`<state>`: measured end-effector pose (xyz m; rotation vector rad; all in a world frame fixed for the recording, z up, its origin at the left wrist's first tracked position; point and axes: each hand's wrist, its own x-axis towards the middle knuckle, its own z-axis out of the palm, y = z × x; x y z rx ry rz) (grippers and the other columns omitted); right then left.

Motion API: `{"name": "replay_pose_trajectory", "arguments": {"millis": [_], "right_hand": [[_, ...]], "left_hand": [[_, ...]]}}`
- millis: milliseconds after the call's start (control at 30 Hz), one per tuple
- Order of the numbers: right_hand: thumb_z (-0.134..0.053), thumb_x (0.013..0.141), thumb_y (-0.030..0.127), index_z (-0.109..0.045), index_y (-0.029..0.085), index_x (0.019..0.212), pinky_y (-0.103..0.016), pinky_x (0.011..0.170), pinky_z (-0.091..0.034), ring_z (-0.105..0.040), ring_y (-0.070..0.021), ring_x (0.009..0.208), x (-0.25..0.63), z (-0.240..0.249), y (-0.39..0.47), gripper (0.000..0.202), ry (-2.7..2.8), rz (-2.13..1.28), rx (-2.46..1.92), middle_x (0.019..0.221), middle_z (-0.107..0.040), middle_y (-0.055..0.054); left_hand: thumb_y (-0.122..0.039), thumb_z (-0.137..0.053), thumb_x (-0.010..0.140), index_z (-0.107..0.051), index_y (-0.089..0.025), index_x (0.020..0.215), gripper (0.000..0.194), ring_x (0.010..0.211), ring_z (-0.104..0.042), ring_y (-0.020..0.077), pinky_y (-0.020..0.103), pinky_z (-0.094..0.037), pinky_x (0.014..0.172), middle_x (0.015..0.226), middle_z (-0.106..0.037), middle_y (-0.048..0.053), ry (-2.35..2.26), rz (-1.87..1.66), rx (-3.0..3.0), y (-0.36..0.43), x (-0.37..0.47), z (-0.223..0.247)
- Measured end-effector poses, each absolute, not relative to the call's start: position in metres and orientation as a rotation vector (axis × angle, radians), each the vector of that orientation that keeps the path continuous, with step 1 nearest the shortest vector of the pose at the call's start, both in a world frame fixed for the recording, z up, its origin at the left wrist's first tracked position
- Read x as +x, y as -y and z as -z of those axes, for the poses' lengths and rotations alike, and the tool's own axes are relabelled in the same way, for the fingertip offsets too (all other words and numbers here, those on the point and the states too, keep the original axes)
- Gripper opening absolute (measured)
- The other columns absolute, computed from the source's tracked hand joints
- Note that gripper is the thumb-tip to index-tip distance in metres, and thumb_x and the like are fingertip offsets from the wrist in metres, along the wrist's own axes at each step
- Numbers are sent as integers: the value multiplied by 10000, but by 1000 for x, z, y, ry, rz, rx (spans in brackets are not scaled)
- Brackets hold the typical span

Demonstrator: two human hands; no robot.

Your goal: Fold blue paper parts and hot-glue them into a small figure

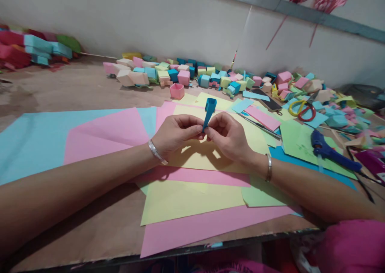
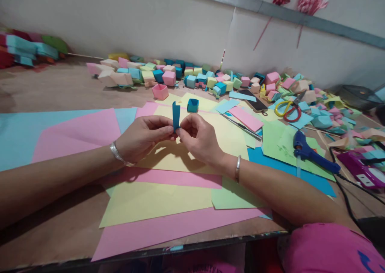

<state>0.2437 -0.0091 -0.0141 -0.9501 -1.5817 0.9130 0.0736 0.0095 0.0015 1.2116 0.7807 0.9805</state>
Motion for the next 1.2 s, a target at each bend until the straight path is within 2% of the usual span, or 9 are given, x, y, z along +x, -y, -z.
{"name": "replay_pose_trajectory", "arguments": {"millis": [200,400,667,833,1000,1200], "right_hand": [[-661,793,256,-536,207,854,-271,577,-505,-610,-112,614,243,8,11,147,1532,-987,-931,712,-639,21],[-671,781,251,-580,191,835,-273,570,-516,-628,-115,595,243,9,14,122,1543,-988,-979,716,-674,7],[-619,782,202,-592,198,827,-264,542,-485,-580,-110,607,241,11,16,53,1593,-923,-1003,737,-637,7],[-597,732,143,-614,205,776,-227,482,-439,-515,-74,499,242,6,13,78,1535,-1055,-967,602,-593,56],[-587,693,107,-636,197,728,-224,476,-446,-525,-74,487,245,7,7,109,1542,-1107,-949,587,-594,55],[-545,731,106,-653,196,759,-227,496,-467,-553,-81,525,248,12,5,143,1592,-1018,-908,662,-620,37]], "left_hand": [[-212,-810,625,-745,-149,792,189,670,-631,143,284,-519,694,734,-703,38,-817,-991,1282,-8,73,-2],[-177,-783,622,-715,-126,702,116,595,-610,125,260,-501,621,645,-671,28,-865,-1015,1284,-8,74,-4],[-95,-747,579,-634,-145,689,165,558,-606,121,248,-482,559,617,-637,-7,-906,-958,1228,-5,77,-8],[-73,-722,591,-594,-150,660,165,541,-605,114,220,-463,540,574,-626,-7,-850,-897,1126,-4,78,-10],[-50,-710,577,-582,-154,668,189,541,-602,110,210,-469,529,601,-636,3,-844,-866,1014,-3,80,-11],[-92,-715,593,-613,-135,694,150,555,-609,120,236,-509,546,601,-599,-5,-858,-860,994,-3,78,-12]]}}
